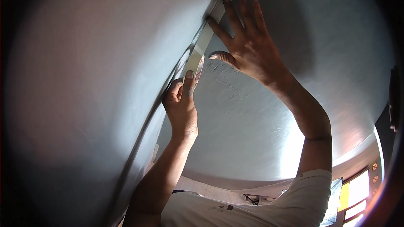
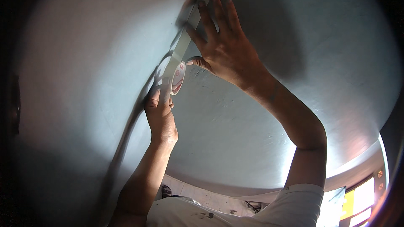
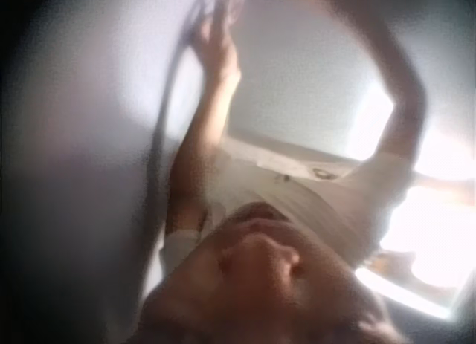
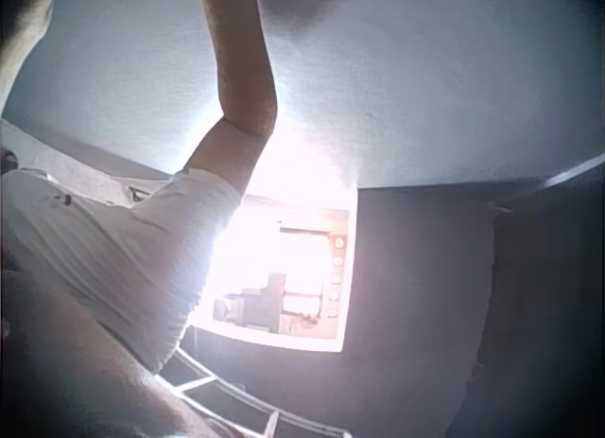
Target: The person applies masking tape along the wall, moves a ladder, and applies masking tape along the ceiling edge by hand.
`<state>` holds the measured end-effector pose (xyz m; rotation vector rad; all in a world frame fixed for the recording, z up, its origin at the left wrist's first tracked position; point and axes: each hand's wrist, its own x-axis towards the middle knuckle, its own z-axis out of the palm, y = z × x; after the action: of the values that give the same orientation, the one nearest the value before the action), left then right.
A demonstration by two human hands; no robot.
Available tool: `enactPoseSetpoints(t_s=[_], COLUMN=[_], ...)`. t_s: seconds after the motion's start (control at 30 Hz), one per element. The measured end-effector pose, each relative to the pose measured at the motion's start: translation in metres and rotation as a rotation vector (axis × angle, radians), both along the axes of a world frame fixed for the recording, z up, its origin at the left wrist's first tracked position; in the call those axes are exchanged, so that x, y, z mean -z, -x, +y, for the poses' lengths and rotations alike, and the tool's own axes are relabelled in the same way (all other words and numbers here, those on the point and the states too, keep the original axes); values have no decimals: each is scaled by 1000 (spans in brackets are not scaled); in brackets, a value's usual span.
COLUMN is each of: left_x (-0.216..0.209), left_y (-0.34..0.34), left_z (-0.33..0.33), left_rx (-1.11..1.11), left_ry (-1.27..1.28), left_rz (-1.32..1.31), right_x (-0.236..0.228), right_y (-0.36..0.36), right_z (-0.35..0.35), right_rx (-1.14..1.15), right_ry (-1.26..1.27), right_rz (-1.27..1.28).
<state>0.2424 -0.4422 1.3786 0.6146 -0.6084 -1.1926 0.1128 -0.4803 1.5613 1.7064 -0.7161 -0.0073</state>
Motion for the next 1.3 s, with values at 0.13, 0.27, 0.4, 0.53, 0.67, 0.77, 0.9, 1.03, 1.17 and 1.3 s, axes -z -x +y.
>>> enactPoseSetpoints(t_s=[0.13,0.27,0.4,0.53,0.67,0.77,0.9,1.03,1.17,1.3], left_x=[-4,2,9,15,12,8,5,14,36,38], left_y=[-1,4,2,-5,-15,-18,-26,-28,-28,-19], left_z=[-3,-10,-9,-1,7,11,17,19,6,1], left_rx=[20,16,13,42,70,82,111,117,54,65], left_ry=[35,34,45,65,81,75,57,116,188,164], left_rz=[17,1,-2,7,43,39,42,40,-187,-170], right_x=[7,-3,-38,-92,-138,-152,-123,-64,-24,3], right_y=[2,10,13,2,-24,-31,-29,-35,-36,-25], right_z=[-5,-3,1,10,18,24,9,21,29,21], right_rx=[20,-8,-42,-87,60,5,0,12,6,83], right_ry=[-51,-43,86,248,267,304,479,264,36,-138], right_rz=[17,-8,-58,-82,-68,-100,-91,-134,-104,40])
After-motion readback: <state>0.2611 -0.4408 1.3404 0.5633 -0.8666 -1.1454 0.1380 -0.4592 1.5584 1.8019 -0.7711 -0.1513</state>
